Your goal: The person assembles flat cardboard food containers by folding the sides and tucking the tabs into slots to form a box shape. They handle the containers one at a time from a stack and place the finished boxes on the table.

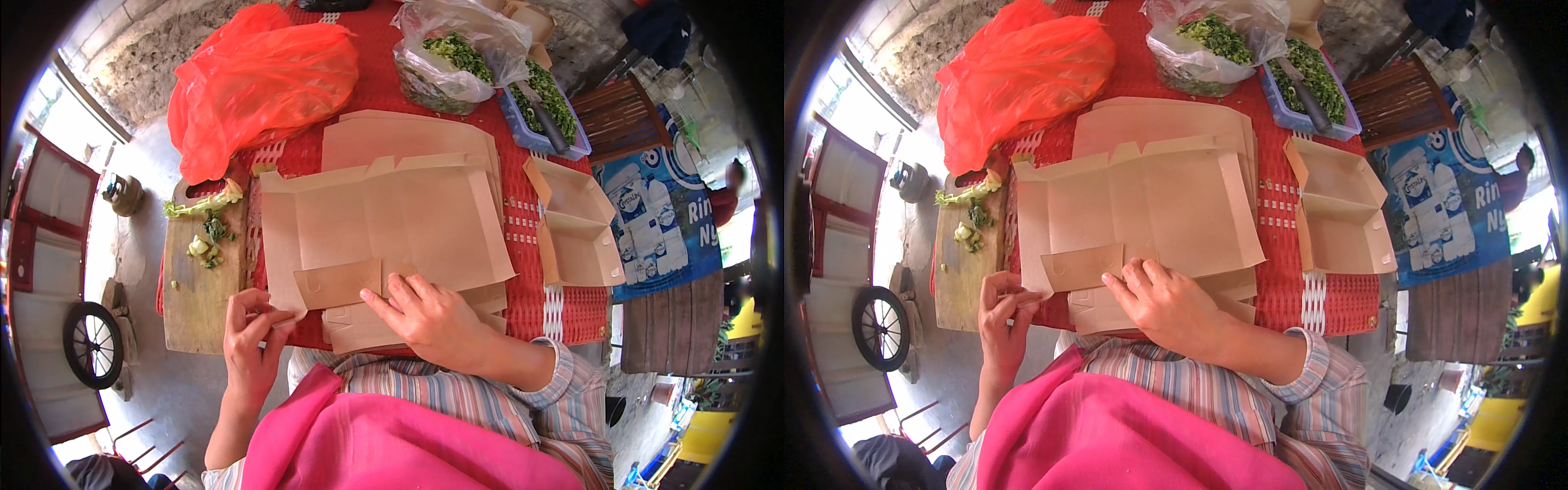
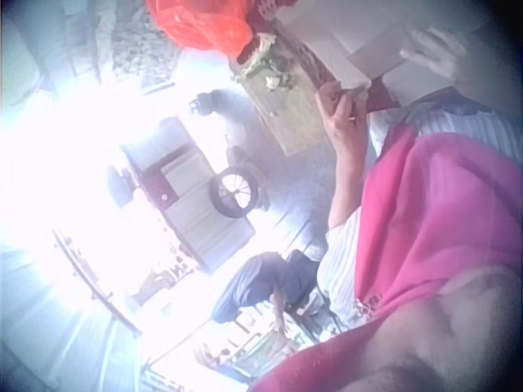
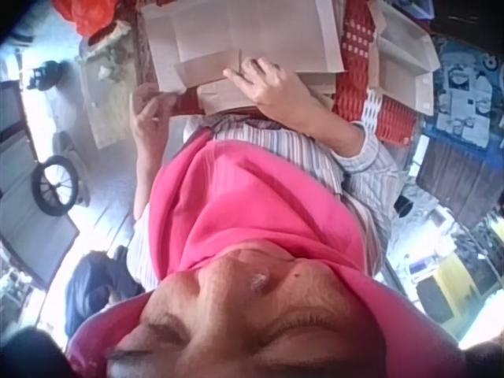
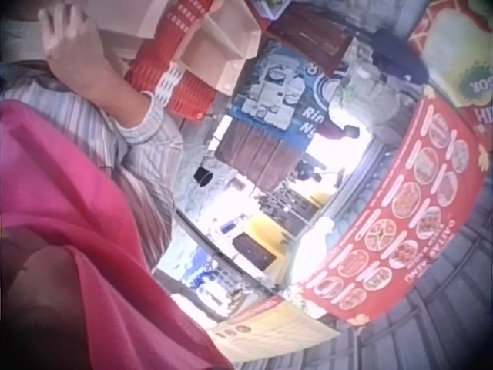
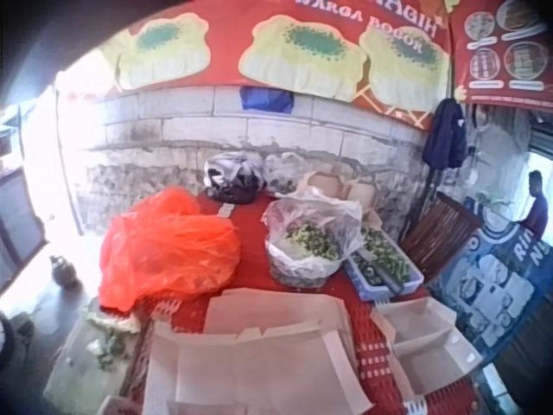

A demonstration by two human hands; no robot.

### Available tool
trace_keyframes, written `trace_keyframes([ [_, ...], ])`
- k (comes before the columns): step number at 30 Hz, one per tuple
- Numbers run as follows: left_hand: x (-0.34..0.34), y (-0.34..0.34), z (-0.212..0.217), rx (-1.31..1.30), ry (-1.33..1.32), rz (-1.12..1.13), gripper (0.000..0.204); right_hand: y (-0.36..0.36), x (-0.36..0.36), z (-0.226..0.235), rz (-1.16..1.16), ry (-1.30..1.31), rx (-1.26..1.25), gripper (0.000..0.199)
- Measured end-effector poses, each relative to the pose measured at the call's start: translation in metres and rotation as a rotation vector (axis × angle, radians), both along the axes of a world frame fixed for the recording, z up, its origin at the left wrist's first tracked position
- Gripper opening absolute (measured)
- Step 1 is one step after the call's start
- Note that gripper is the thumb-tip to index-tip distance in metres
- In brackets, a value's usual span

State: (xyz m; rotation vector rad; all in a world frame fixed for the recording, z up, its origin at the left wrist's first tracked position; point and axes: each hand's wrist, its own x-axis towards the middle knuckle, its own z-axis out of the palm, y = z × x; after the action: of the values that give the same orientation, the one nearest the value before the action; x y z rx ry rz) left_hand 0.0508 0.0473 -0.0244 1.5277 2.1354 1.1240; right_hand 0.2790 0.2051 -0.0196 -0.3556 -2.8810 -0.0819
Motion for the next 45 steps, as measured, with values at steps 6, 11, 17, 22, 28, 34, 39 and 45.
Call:
trace_keyframes([
  [6, 0.006, 0.017, 0.001, -0.030, -0.196, 0.236, 0.011, 0.001, 0.001, -0.004, -0.002, 0.029, -0.012, 0.049],
  [11, -0.002, 0.014, -0.015, 0.156, -0.527, 0.238, 0.011, 0.002, 0.003, -0.003, 0.003, 0.046, -0.008, 0.048],
  [17, 0.002, 0.015, -0.008, 0.180, -0.737, 0.227, 0.010, 0.002, 0.005, -0.008, 0.002, 0.067, -0.052, 0.050],
  [22, -0.004, 0.017, -0.020, 0.173, -0.842, 0.191, 0.010, 0.001, 0.006, -0.009, 0.005, 0.100, -0.036, 0.048],
  [28, 0.022, 0.033, -0.006, 0.342, -0.789, 0.349, 0.016, 0.006, 0.007, -0.008, -0.004, 0.150, -0.059, 0.047],
  [34, 0.012, 0.026, -0.025, 0.207, -0.303, 0.212, 0.015, 0.009, -0.004, -0.008, -0.141, 0.292, -0.183, 0.039],
  [39, 0.026, 0.027, -0.008, 0.236, -0.572, 0.209, 0.017, 0.014, -0.001, -0.008, -0.079, 0.293, -0.229, 0.016],
  [45, 0.020, 0.014, 0.008, 0.149, -0.558, 0.165, 0.022, 0.009, 0.000, 0.024, -0.025, 0.319, -0.297, 0.011],
])
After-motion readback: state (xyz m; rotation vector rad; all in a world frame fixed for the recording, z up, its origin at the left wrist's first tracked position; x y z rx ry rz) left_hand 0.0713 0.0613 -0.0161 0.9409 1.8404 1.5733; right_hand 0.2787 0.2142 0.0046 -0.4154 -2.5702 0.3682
